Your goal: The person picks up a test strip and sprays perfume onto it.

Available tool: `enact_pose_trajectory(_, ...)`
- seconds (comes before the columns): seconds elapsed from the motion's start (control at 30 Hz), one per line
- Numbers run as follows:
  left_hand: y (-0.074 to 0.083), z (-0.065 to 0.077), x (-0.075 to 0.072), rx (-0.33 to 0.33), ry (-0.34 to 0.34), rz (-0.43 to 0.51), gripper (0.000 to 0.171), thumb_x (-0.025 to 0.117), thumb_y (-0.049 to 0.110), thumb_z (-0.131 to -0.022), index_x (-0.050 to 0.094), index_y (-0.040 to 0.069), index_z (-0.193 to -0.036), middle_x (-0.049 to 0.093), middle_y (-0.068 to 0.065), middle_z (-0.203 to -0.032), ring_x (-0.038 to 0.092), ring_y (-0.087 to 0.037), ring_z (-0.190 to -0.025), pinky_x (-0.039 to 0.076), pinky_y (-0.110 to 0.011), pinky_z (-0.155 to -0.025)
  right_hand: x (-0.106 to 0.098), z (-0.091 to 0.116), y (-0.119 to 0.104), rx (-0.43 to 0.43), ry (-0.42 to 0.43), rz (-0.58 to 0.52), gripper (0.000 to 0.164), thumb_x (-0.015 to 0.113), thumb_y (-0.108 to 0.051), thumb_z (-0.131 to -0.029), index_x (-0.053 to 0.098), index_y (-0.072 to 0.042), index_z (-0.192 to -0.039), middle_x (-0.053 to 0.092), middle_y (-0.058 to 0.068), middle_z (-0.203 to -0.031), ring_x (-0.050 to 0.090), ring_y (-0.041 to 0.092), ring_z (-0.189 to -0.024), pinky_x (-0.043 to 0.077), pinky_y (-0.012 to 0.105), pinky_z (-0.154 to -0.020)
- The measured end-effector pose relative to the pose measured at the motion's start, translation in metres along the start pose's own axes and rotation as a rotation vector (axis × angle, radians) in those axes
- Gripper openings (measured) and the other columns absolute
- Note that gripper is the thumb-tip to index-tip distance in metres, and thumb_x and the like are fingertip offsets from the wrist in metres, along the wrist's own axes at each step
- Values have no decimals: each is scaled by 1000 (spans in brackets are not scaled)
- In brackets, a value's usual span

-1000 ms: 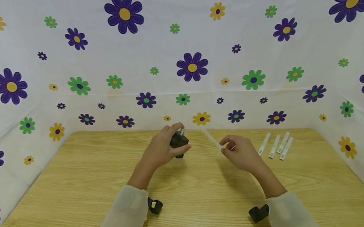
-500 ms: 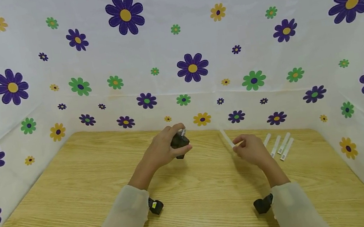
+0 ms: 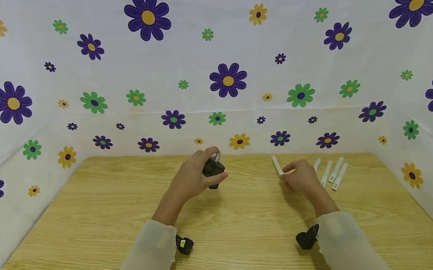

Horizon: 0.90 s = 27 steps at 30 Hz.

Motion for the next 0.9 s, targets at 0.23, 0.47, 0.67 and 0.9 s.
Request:
enact_pose_trajectory(0.23, 1, 0, 0, 10, 5, 11, 63, 76, 52, -89, 51, 27, -141, 60, -9, -112, 59, -26, -90, 54, -45, -75, 3, -2, 5, 43, -12, -14, 26, 68, -3, -94, 64, 11, -115, 66, 19, -93, 62, 17, -70, 53, 27, -63)
enact_pose_trajectory(0.47, 0, -1, 1, 2, -7, 0, 62, 76, 51, -90, 50, 28, -141, 60, -10, -112, 59, -27, -90, 54, -44, -75, 0, 3, 4, 69, -55, -77, 25, 66, -1, -96, 61, 13, -116, 66, 22, -96, 64, 17, -71, 58, 29, -65)
enact_pose_trajectory(0.67, 0, -1, 1, 13, 1, -6, 62, 77, 51, -89, 50, 28, -140, 60, -10, -112, 59, -27, -88, 54, -44, -73, -11, 7, 5, 45, -82, -57, 30, 62, -3, -99, 60, 14, -124, 67, 25, -100, 69, 19, -74, 60, 33, -69)
enact_pose_trajectory(0.9, 0, -1, 1, 3, -6, -5, 62, 76, 53, -90, 50, 29, -140, 60, -9, -111, 59, -26, -88, 54, -43, -73, -32, 12, 13, -19, -45, 12, 33, 61, -5, -100, 60, 16, -125, 70, 27, -97, 72, 23, -75, 60, 34, -69)
Point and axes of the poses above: each hand's wrist, its own z-axis away from the middle knuckle, its own x-axis out of the palm, y = z × x, the point moved 2 cm from there along -z, towards the middle knuckle
